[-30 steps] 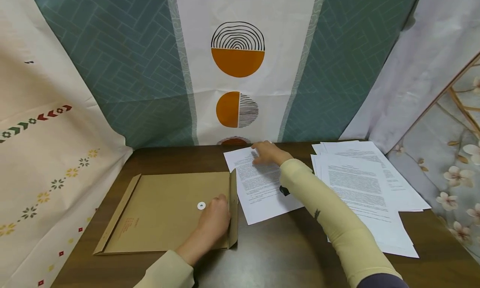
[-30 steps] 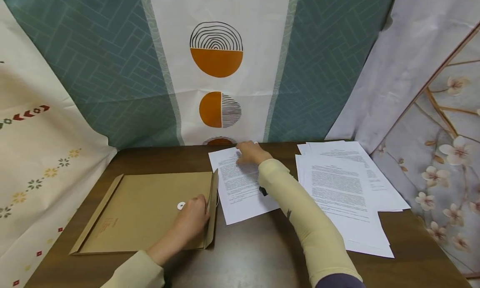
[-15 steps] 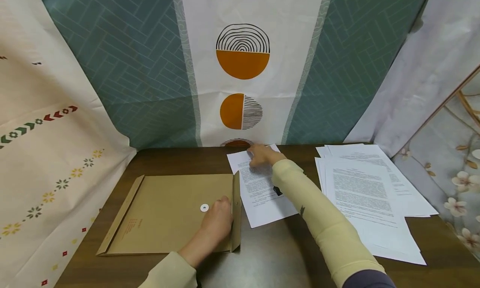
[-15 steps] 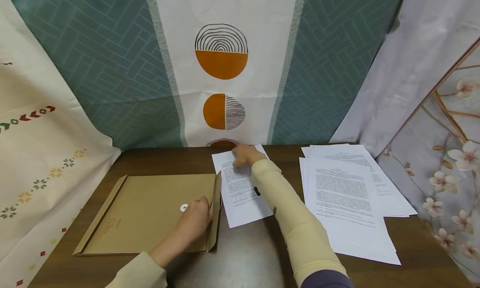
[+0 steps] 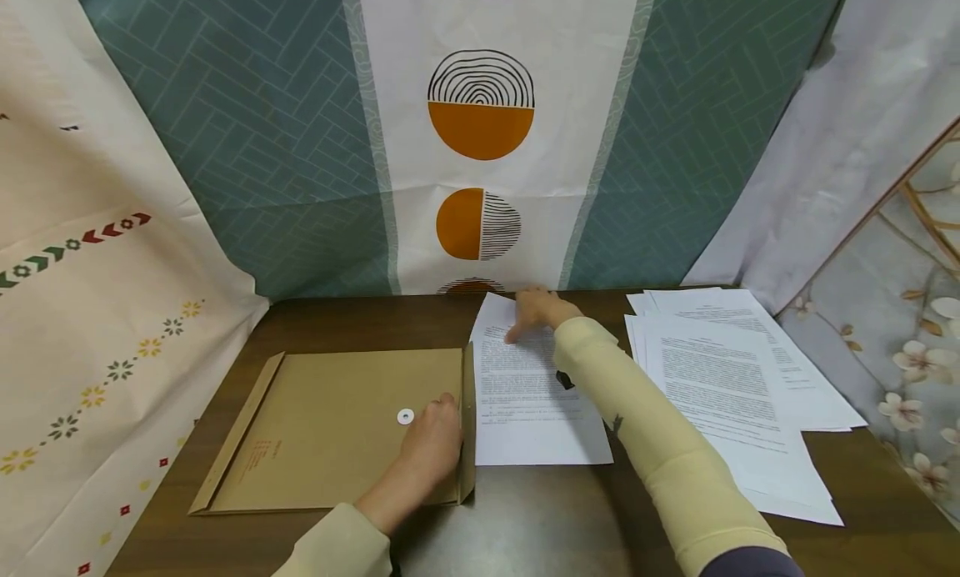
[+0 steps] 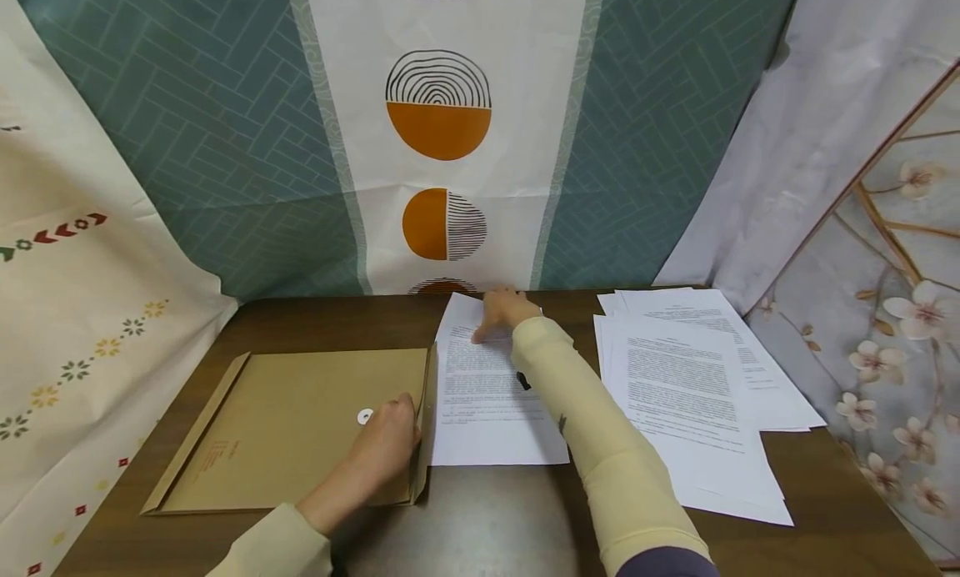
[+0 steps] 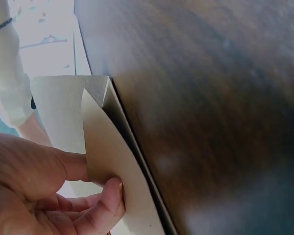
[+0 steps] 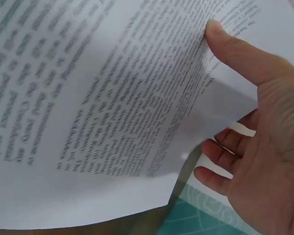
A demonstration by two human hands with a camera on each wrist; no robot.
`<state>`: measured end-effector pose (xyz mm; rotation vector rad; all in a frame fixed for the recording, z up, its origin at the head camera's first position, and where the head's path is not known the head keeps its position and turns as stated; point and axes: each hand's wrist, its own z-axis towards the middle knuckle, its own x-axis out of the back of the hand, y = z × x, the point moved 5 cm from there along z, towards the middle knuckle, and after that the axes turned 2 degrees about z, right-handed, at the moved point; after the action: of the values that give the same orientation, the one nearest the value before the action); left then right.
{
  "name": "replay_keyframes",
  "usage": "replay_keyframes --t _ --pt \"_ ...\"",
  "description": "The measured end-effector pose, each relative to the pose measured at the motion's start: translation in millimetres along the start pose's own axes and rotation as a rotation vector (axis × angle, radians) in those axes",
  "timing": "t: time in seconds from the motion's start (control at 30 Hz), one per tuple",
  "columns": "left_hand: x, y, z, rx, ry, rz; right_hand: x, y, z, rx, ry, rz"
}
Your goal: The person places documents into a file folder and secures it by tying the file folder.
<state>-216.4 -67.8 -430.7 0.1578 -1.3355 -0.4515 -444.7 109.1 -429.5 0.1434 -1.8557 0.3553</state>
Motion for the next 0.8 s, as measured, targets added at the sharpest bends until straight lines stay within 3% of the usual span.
replay_keyframes --t 0.47,0.63,0.8 --pt "-4.1 -6.4 8.3 0.061 -0.064 -0.015 -1.8 27 -14 -0.028 0.087 0.13" --pt "-3.4 -7.1 9.9 0.053 -0.045 -0.028 1.6 34 -27 0.023 0.071 0.206" --pt "-1.9 -7.0 11.4 0.028 -0.023 -0.032 12.7 37 -43 0.086 0.06 0.205"
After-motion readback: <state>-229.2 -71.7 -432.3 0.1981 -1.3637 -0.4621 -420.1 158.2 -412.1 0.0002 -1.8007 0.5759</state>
